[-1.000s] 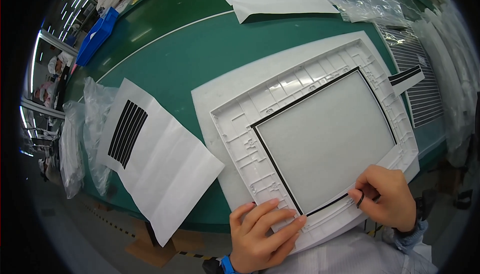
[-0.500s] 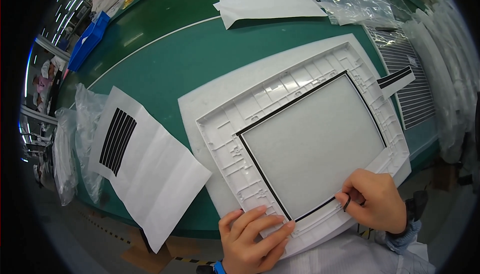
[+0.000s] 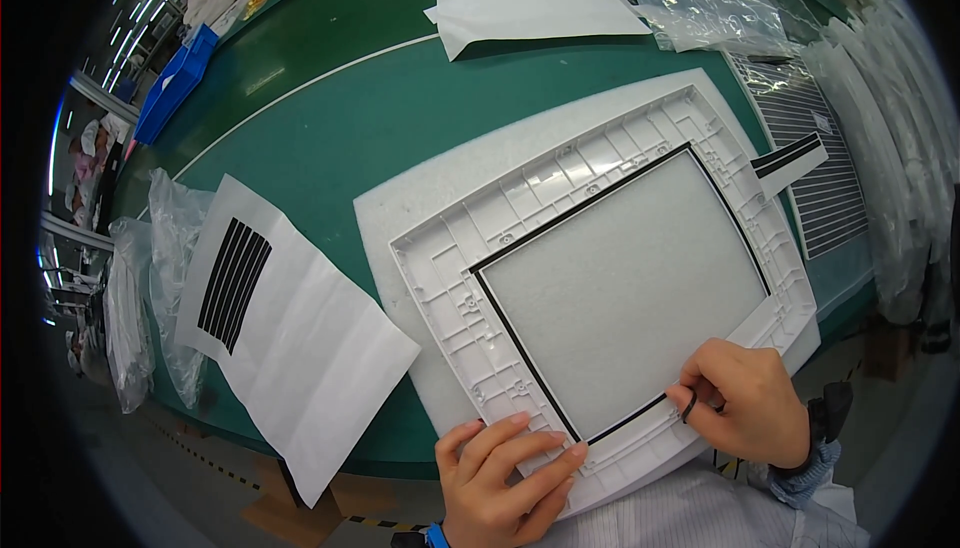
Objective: The person peels black strips from a sheet and presses them onto the inner edges of a white frame. After smoothing the strips, another person fastens a device onto the first person's wrist.
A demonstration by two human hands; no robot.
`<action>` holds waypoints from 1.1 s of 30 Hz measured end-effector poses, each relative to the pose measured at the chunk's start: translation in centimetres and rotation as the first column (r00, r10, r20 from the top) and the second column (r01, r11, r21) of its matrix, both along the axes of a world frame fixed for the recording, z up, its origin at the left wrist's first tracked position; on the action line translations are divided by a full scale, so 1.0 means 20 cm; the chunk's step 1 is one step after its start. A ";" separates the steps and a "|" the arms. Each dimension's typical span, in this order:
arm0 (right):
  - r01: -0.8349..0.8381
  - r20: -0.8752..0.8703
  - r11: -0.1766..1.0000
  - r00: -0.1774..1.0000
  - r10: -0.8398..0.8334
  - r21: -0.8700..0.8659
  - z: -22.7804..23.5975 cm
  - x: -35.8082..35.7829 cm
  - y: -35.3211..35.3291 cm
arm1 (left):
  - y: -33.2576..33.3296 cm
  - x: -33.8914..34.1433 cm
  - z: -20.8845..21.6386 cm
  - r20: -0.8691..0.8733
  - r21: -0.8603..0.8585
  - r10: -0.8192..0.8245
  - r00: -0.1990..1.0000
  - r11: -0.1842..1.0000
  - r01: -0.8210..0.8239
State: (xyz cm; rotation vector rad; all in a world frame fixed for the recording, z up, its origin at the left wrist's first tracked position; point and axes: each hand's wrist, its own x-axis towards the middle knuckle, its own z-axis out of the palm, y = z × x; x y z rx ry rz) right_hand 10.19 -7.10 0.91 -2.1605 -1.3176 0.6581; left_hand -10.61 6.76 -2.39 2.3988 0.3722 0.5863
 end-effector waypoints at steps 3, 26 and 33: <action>-0.002 -0.001 1.000 1.000 0.002 -0.003 0.00 0.00 0.00 | 0.00 0.00 0.00 -0.003 0.001 -0.002 1.000 1.000 0.002; -0.003 0.039 0.999 0.999 0.001 0.044 0.00 -0.01 -0.01 | -0.24 0.10 0.17 -0.316 0.112 -0.019 0.949 0.992 0.058; -0.032 -0.171 0.999 0.985 0.027 -0.031 0.09 0.07 -0.07 | -0.29 0.23 0.15 -0.332 -0.034 -0.076 0.940 0.997 0.069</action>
